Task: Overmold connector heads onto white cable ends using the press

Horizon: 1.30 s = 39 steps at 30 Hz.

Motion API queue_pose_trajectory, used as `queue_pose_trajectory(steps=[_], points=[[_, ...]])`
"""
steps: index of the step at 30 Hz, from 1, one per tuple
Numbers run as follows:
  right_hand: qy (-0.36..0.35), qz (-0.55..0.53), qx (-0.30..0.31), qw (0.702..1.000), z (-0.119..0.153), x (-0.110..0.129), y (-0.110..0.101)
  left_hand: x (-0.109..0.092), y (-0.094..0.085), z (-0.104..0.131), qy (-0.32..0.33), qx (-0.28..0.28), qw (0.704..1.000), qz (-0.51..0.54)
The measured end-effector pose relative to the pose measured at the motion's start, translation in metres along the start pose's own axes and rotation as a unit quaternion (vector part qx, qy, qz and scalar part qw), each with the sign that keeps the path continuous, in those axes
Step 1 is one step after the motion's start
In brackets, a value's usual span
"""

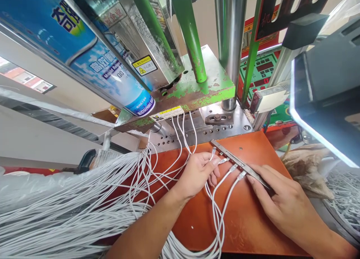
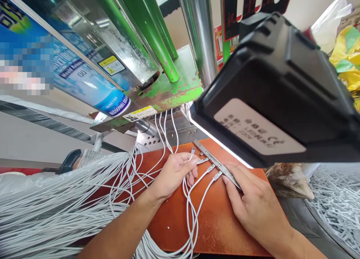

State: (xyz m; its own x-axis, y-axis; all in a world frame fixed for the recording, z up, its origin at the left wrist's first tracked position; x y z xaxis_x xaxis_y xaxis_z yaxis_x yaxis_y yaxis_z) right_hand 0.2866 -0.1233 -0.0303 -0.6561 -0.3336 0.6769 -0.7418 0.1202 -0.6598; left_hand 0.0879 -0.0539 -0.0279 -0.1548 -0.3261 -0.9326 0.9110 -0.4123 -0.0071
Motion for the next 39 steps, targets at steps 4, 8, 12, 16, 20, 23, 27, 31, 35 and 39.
queue_pose_trajectory(steps=[4,8,12,16,20,23,27,31,35,39], points=[[-0.017,0.002,0.008,1.0,-0.001,0.003,0.001,-0.006,0.003,0.002,-0.002,0.008,0.998,-0.064],[-0.028,0.016,0.01,0.999,-0.001,0.004,0.001,-0.005,0.005,0.0,-0.025,0.008,0.996,-0.083],[-0.057,0.017,0.032,0.998,0.0,0.004,0.003,0.007,0.007,-0.008,-0.05,-0.025,0.996,-0.066],[-0.061,0.01,0.036,0.997,0.001,0.004,0.004,0.01,0.009,-0.013,-0.043,-0.013,0.996,-0.076],[-0.025,0.047,-0.005,0.999,0.004,-0.002,0.001,-0.01,-0.008,-0.006,0.034,-0.061,0.986,-0.15],[-0.051,0.09,-0.008,0.995,0.005,-0.009,0.004,-0.023,-0.03,0.003,0.102,-0.164,0.972,-0.135],[-0.068,0.119,0.023,0.99,0.001,-0.015,0.012,-0.008,-0.032,-0.002,0.045,-0.104,0.991,-0.073],[-0.046,0.095,0.042,0.994,-0.001,-0.011,0.012,0.006,-0.022,-0.01,-0.011,-0.035,0.991,-0.125],[-0.027,0.053,0.04,0.997,-0.001,-0.007,0.008,0.012,-0.023,-0.015,-0.05,-0.001,0.988,-0.146],[-0.021,0.042,0.032,0.998,-0.002,-0.006,0.007,0.009,-0.026,-0.017,-0.036,0.017,0.985,-0.166]])
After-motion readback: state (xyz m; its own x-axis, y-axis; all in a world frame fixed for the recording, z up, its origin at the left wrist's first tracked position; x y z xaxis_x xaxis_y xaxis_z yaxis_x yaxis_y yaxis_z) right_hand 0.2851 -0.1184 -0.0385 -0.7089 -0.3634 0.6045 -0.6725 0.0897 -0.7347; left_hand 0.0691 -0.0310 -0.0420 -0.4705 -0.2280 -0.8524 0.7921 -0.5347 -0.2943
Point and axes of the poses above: each hand's wrist, its own z-axis away from the middle knuckle, its own y-axis out of the palm, x = y × z, the point moved 5 cm from there along -z, towards the middle knuckle
